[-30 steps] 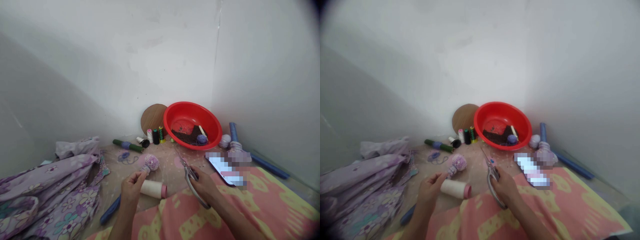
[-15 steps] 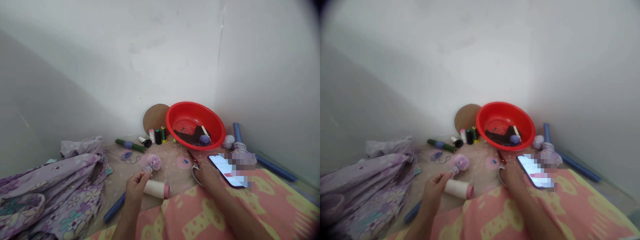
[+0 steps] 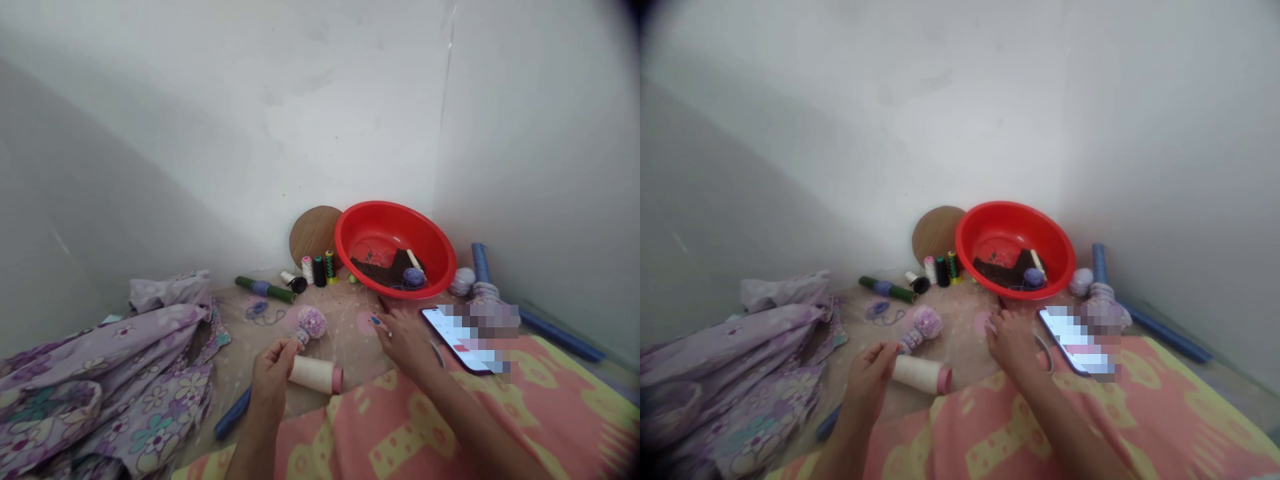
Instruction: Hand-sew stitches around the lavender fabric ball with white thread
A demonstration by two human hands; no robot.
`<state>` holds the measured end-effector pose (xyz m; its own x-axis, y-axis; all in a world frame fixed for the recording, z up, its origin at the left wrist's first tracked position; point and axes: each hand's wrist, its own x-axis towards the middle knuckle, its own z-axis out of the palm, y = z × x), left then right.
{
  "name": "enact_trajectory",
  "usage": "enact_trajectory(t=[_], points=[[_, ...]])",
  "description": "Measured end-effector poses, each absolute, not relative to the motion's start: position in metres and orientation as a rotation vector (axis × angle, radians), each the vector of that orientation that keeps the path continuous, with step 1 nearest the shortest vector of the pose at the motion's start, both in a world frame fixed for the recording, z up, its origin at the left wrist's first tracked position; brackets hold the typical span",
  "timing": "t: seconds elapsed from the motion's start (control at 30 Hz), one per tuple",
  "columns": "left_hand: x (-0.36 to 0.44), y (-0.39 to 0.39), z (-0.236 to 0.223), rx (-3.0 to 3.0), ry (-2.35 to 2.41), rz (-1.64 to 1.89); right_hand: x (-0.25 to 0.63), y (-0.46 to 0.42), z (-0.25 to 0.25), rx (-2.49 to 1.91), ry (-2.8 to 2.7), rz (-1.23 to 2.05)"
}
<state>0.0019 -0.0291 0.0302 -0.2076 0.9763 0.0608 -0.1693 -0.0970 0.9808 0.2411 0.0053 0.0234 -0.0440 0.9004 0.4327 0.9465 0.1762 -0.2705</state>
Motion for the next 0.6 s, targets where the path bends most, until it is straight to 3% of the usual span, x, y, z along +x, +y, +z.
enact_trajectory(t=[0.3, 0.43, 0.6], points=[[-0.003, -0.030, 0.028, 1.068, 0.958, 1.505, 0.160, -0.009, 0.033, -0.980, -1.905, 0.824], [-0.001, -0.039, 0.039, 1.309, 0.739, 1.454, 0.128, -0.009, 0.032, -0.753, -1.960, 0.938], [-0.009, -0.040, 0.046, 1.193, 0.601, 1.569, 0.133, 0.006, 0.040, -0.819, -1.850, 1.189]])
